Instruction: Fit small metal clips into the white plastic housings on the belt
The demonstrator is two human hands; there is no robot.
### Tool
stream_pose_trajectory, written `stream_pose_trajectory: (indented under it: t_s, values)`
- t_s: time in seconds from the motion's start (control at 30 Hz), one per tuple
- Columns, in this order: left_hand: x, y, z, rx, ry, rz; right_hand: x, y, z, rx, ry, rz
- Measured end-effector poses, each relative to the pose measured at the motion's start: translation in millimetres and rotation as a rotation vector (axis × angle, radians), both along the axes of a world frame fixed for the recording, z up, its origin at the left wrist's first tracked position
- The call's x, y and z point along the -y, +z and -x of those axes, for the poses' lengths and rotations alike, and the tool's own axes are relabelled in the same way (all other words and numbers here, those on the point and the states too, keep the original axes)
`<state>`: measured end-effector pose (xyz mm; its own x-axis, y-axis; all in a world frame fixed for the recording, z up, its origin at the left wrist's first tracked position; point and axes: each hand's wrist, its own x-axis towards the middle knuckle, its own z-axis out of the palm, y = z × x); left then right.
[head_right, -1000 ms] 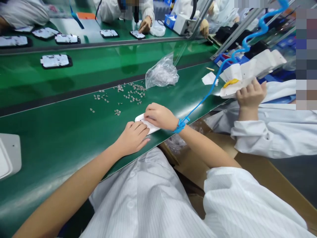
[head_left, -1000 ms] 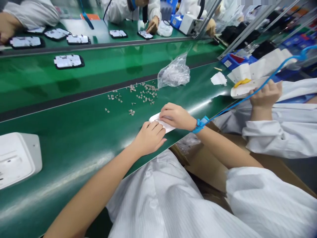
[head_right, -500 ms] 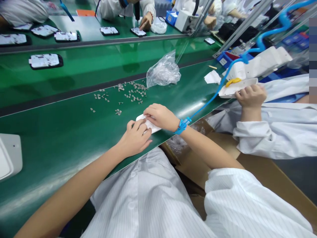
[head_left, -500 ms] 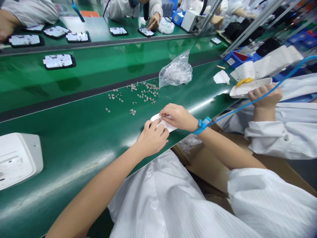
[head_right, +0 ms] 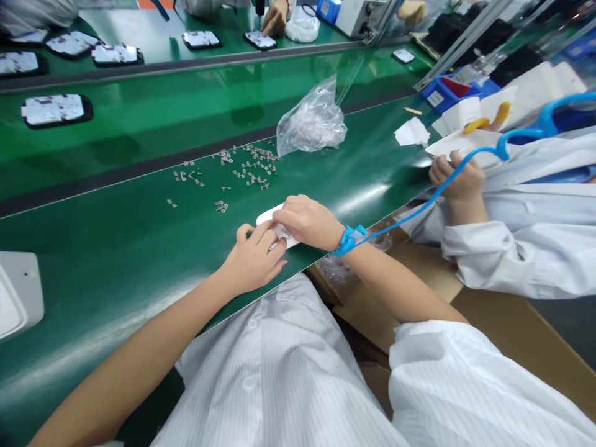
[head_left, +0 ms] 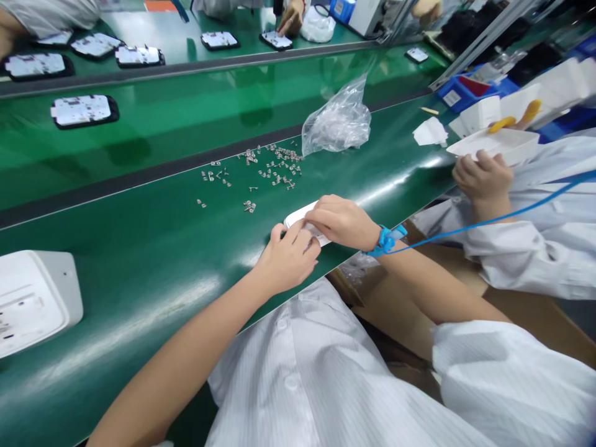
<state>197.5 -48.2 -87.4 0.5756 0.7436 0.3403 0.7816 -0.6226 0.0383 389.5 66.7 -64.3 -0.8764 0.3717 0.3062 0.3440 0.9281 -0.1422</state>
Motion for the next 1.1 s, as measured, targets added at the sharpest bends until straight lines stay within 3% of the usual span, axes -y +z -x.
stream_pose_trajectory:
  t_s: [0.23,0.37,0.43,0.6,0.7,0.8,0.93,1.1]
  values:
    - [0,-0.7,1,-0.004,-0.001,0.059,1,5.6,4,0.086,0.135,-0.126]
    - [1,-0.4,1,-0.023,-0.009,0.046,1,3.7,5,0.063,0.16,-0.092]
    - [0,-0.3,2,-0.044,-0.007,0.047,1,-0.4,6,-0.075,0.073,-0.073]
    - [-1,-0.1,2,-0.048,0.005,0.03,13,-15.3,10,-0.478,-0.345,-0.148]
    - [-1,0.0,2,-0.041,0.017,0.034,13,-30.9,11,-0.769,-0.626,-0.201]
    - [-1,-0.3,2,-0.043,0.018,0.041,-3,-52.8,3,-1.055,-0.897,-0.116]
    - [0,-0.6,4,-0.041,0.018,0.05,-32,-79.0,-12,-0.99,-0.991,0.121]
    - [-2,8.7,6,-0.052,0.034,0.053,-38,-83.9,-12,-0.69,-1.011,0.145]
